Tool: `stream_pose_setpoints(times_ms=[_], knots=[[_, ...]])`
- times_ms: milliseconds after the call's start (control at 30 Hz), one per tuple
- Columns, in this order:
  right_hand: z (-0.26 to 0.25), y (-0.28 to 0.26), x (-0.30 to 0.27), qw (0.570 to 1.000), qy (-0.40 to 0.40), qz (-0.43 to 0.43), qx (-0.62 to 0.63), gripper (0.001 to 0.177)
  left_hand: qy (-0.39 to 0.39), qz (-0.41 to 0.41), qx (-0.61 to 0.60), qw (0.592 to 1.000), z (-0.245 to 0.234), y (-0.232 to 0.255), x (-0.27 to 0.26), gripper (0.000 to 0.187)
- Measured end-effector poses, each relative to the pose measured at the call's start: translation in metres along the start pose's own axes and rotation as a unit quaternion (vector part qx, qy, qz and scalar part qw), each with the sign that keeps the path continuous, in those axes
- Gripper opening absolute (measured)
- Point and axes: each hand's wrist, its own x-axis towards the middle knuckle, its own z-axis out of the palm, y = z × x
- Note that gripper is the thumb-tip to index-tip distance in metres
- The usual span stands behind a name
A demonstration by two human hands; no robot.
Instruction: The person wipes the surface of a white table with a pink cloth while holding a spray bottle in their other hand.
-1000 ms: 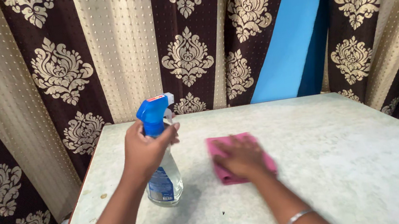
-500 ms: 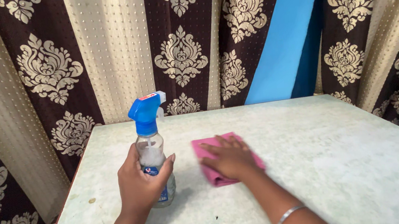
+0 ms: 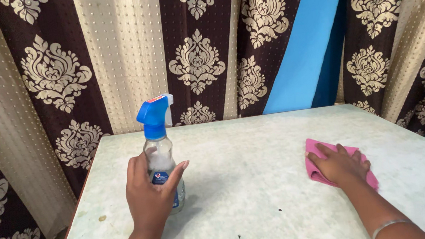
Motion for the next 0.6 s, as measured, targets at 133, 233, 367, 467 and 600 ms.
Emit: stream_pose_setpoints(times_ms=[133,233,367,467,600], knots=[[-0.001,-0.015,-0.007,0.999,-0.021,-0.024,0.021,0.073,0.009,-0.011,-0.016,1.0,0.003,-0.002,0.001,0.07],[-0.002,-0.059,-0.026,0.997,-0.013,-0.073,-0.003,0.073,0.009,-0.009,-0.017,1.0,0.002,-0.002,0.003,0.072],[0.001,-0.136,-0.062,0.983,-0.014,-0.182,-0.016,0.068,-0.003,-0.024,-0.022,0.999,0.003,-0.005,0.001,0.069],[0.009,-0.193,-0.091,0.96,-0.028,-0.278,-0.002,0.067,-0.006,-0.034,-0.025,0.999,0.005,-0.007,-0.001,0.066],[0.011,-0.237,-0.119,0.881,0.002,-0.472,-0.015,0.072,-0.012,-0.034,-0.034,0.999,0.005,-0.007,0.0,0.061]])
